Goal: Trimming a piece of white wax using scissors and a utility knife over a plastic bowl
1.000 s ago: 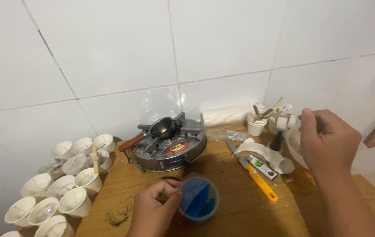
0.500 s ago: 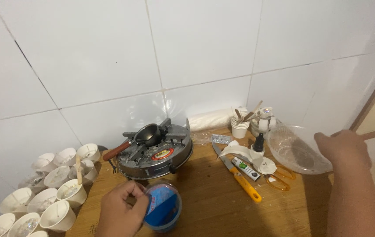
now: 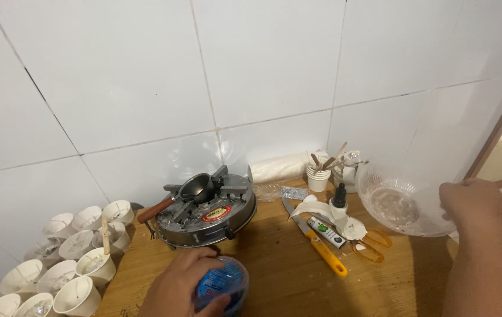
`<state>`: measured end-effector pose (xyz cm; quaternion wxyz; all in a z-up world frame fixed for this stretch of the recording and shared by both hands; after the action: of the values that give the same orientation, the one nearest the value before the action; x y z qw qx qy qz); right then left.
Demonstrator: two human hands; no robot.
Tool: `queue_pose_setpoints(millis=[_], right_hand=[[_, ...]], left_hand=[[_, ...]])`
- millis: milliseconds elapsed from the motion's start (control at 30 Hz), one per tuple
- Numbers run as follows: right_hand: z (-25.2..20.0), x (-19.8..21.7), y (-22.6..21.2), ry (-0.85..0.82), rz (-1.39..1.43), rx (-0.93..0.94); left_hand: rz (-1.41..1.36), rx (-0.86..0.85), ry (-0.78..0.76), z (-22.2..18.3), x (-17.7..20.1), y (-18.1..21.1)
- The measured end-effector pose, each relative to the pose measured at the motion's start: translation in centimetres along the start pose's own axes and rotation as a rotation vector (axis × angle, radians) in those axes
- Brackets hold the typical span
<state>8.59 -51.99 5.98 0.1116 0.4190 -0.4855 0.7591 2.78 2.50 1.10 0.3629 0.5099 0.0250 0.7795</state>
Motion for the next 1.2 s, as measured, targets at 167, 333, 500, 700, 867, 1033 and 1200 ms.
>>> queue_pose_setpoints(millis=[167,333,500,700,867,1033,1200], right_hand=[[-4.2,1.8,-3.5,-0.053,0.219,0.077],[-6.5,-0.7,-5.6,-0.19,0.371,0.264],[-9.9,-3.4,-7.6,-0.481,0.383,0.487],[-15.9,-4.0,-9.3,-0.794,0.135,0.627],[-19.4,-2.3,-10.7,-0.862,-0.056,0.661],[-22.1,-0.6,-12.0,-0.927,-0.269,0.694],[-21.3,-2.5,-11.2,-0.701,0.336,0.814]], left_hand=[[-0.052,-0.003,-0.257,0.6,-1.0,-0.2],[-0.124,-0.113,-0.254,0.5,-0.8,0.0],[-0.216,-0.264,-0.21,0.6,0.6,-0.3],[-0.293,-0.358,0.023,-0.3,6.3,1.4],[-0.293,-0.24,0.169,-1.3,7.6,4.6],[-0.33,-0.169,0.298,-1.8,5.8,6.0],[-0.317,-0.075,0.399,-1.6,5.9,8.4]])
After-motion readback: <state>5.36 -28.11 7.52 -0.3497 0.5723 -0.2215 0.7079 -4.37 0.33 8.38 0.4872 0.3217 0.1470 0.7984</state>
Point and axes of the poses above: each hand's wrist, its own z-axis towards the middle knuckle, its own x-axis out of the back of the hand, y = z × x, the point moved 2 cm from there along z, towards the middle knuckle, and after that the axes turned 8 degrees about y, right-handed, at the moved point
